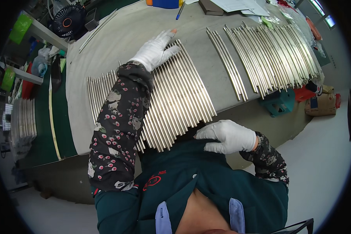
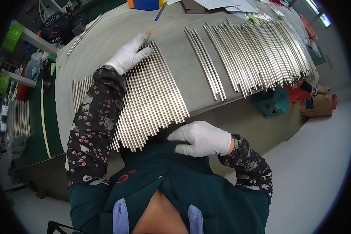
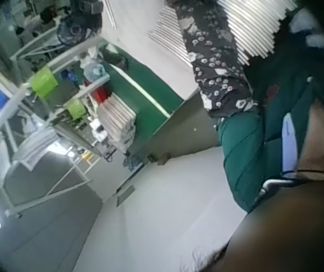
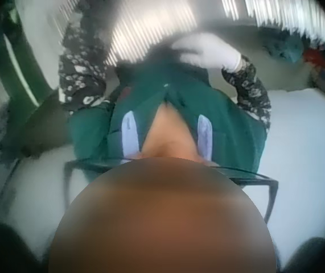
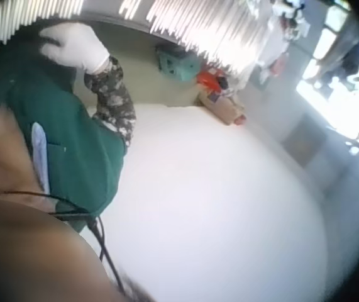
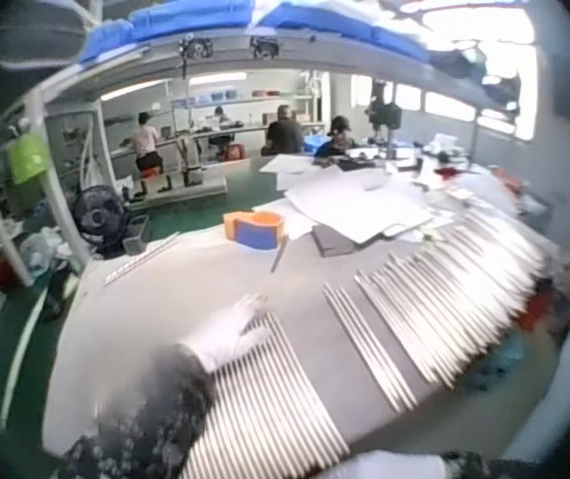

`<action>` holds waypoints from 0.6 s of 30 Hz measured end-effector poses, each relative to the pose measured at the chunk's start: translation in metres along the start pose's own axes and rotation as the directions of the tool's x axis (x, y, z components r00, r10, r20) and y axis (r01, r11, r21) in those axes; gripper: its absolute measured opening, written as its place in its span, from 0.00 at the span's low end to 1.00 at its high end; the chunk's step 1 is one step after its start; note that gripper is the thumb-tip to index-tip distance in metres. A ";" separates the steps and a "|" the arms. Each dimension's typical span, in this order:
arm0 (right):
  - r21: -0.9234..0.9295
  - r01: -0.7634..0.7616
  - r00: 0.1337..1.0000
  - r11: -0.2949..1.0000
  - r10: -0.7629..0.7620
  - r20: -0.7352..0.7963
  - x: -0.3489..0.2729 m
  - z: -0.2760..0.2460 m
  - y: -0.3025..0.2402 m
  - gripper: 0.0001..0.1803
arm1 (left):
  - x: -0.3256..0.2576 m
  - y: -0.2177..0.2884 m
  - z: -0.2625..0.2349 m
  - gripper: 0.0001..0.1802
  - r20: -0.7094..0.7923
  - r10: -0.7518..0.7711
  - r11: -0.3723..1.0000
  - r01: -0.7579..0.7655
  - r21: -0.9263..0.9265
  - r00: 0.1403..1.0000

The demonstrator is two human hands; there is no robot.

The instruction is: Organizing and sanding the ends of a batch of small metal rods on a factory workbench.

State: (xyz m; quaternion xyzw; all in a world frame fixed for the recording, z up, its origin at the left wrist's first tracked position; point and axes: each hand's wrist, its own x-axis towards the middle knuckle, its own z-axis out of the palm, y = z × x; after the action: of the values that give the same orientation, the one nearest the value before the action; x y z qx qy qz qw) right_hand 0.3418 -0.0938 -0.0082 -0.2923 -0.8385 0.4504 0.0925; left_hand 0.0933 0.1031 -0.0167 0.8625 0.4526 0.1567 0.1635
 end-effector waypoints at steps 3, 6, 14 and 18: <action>-0.052 -0.015 1.000 0.999 0.014 -0.015 0.003 -0.001 0.001 0.21 | 0.000 0.002 0.008 0.35 0.027 0.054 0.984 -0.058 0.168 0.998; -0.058 -0.043 0.999 0.997 0.045 0.024 0.006 -0.005 -0.004 0.22 | -0.009 -0.001 0.007 0.31 0.042 0.176 0.975 -0.180 0.127 0.983; 0.002 0.048 0.998 0.999 -0.048 0.051 0.002 0.012 -0.006 0.21 | -0.036 0.005 -0.001 0.36 0.116 0.311 0.912 -0.330 0.243 0.943; 0.072 0.088 0.996 0.994 -0.090 0.021 -0.007 0.018 -0.004 0.21 | -0.075 0.023 -0.020 0.39 0.081 0.347 0.899 -0.356 0.255 0.935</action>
State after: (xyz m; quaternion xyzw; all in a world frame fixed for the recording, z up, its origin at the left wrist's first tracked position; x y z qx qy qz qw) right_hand 0.3381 -0.1121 -0.0151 -0.2457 -0.8353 0.4788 0.1126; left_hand 0.0615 0.0310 0.0016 0.9464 0.3038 0.1070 0.0233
